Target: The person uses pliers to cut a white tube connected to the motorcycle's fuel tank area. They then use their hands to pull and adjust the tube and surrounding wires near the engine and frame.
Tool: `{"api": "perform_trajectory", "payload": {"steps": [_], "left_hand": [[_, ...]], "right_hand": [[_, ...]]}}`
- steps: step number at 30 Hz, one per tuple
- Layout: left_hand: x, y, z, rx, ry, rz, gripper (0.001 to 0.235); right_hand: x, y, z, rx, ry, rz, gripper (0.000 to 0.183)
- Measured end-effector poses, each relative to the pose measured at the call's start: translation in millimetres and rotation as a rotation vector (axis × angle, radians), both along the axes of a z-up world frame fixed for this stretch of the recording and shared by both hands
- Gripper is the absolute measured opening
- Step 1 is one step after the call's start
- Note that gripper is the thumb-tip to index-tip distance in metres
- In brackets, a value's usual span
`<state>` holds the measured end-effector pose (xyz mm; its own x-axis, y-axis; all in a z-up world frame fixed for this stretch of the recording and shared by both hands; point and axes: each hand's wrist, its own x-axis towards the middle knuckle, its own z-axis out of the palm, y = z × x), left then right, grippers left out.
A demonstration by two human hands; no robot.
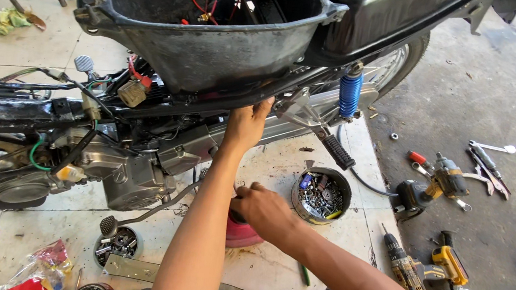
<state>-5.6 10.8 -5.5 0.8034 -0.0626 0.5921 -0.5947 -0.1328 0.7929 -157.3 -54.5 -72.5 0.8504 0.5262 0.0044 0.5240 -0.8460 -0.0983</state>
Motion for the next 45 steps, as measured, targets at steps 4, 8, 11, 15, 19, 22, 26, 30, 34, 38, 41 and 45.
{"api": "perform_trajectory", "payload": {"steps": [4, 8, 11, 15, 19, 22, 26, 30, 34, 38, 41, 45], "left_hand": [[0, -2, 1, 0.005, -0.021, 0.011, 0.033], [-3, 5, 8, 0.013, 0.003, -0.019, 0.029], [-4, 4, 7, -0.021, 0.026, -0.027, 0.031], [-7, 3, 12, 0.012, -0.003, 0.013, 0.028], [-11, 7, 11, 0.032, 0.011, 0.014, 0.027], [-9, 12, 14, -0.018, 0.011, -0.015, 0.027], [-4, 12, 20, -0.062, 0.043, -0.078, 0.028], [1, 12, 24, -0.107, -0.042, -0.202, 0.026], [7, 11, 9, -0.122, -0.09, -0.189, 0.025], [9, 3, 4, -0.093, -0.058, -0.149, 0.025], [8, -3, 8, -0.111, -0.126, -0.1, 0.025], [0, -9, 30, -0.16, -0.17, -0.069, 0.032]], "right_hand": [[6, 7, -12, -0.087, -0.02, 0.091, 0.008], [15, 11, -26, -0.211, 0.04, 0.032, 0.003], [18, 16, -36, -0.272, 0.065, 0.012, 0.013], [20, 12, -26, -0.225, 0.13, -0.024, 0.035], [21, 0, 30, 0.174, 0.493, -0.185, 0.052], [62, -34, 36, 0.712, 0.316, -0.549, 0.027], [81, -30, 87, 1.829, 0.272, -0.851, 0.041], [116, -21, 84, 2.216, 0.369, -0.942, 0.036], [140, -3, 72, 2.418, 0.399, -1.057, 0.032], [140, -13, 59, 2.173, 0.074, -1.211, 0.055], [133, -37, 63, 1.942, -0.384, -0.883, 0.043], [130, -74, 62, 2.012, -0.188, -0.636, 0.023]]}}
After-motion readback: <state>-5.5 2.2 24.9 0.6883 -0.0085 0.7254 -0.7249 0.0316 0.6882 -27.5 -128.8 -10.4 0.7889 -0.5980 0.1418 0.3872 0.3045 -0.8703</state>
